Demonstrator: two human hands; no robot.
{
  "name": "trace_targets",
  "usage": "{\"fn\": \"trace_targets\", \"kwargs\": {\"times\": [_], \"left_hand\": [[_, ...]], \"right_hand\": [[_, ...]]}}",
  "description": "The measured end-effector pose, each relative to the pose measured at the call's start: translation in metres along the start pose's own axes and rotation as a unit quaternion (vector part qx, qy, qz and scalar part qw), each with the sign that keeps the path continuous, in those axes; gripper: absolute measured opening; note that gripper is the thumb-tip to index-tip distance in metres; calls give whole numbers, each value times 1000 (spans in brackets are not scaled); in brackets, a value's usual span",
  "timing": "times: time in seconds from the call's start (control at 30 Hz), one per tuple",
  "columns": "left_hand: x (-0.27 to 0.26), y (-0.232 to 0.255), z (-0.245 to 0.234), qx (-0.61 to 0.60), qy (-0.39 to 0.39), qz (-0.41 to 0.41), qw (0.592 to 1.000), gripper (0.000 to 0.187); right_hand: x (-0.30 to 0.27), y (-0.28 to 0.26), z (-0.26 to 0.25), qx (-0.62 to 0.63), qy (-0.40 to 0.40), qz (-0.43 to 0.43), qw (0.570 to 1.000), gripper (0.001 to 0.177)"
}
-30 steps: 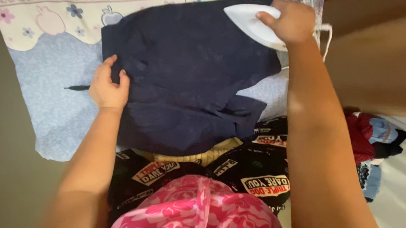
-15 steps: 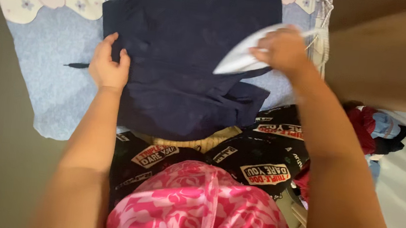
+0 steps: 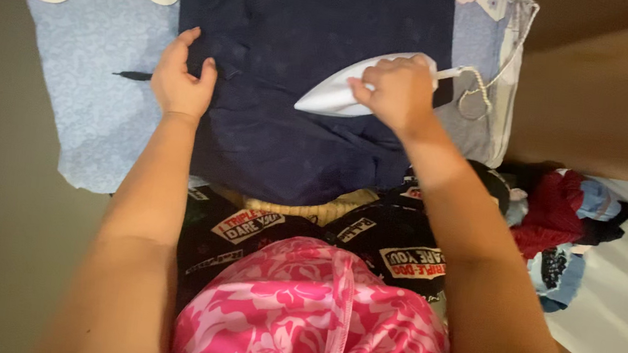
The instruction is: The person irons a dark blue shirt on a small ironing board placed on the floor, then hangs it on a hanger. Next, the person irons a red striped shirt on the same board. The person is sitting cross-legged on the floor during the task.
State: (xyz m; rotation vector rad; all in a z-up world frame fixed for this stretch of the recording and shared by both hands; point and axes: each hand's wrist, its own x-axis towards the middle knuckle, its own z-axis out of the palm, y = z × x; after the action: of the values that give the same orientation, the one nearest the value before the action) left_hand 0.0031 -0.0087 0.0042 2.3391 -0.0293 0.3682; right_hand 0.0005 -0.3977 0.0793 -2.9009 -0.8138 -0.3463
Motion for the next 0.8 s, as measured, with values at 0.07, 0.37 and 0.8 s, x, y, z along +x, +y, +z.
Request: {"fn": "trace_targets", "kwargs": {"times": [0.07, 0.37, 0.8], "left_hand": [[0, -2, -1, -25, 1, 2, 1000, 48], [-1, -3, 1, -27, 14, 12, 999, 51], [1, 1, 0, -27, 17, 3, 999, 52]], "right_hand": [[-5, 14, -4, 45, 7, -12, 999, 36], [-60, 112, -12, -63, -31, 127, 989, 33], [38, -45, 16, 43, -14, 66, 997, 36]]}}
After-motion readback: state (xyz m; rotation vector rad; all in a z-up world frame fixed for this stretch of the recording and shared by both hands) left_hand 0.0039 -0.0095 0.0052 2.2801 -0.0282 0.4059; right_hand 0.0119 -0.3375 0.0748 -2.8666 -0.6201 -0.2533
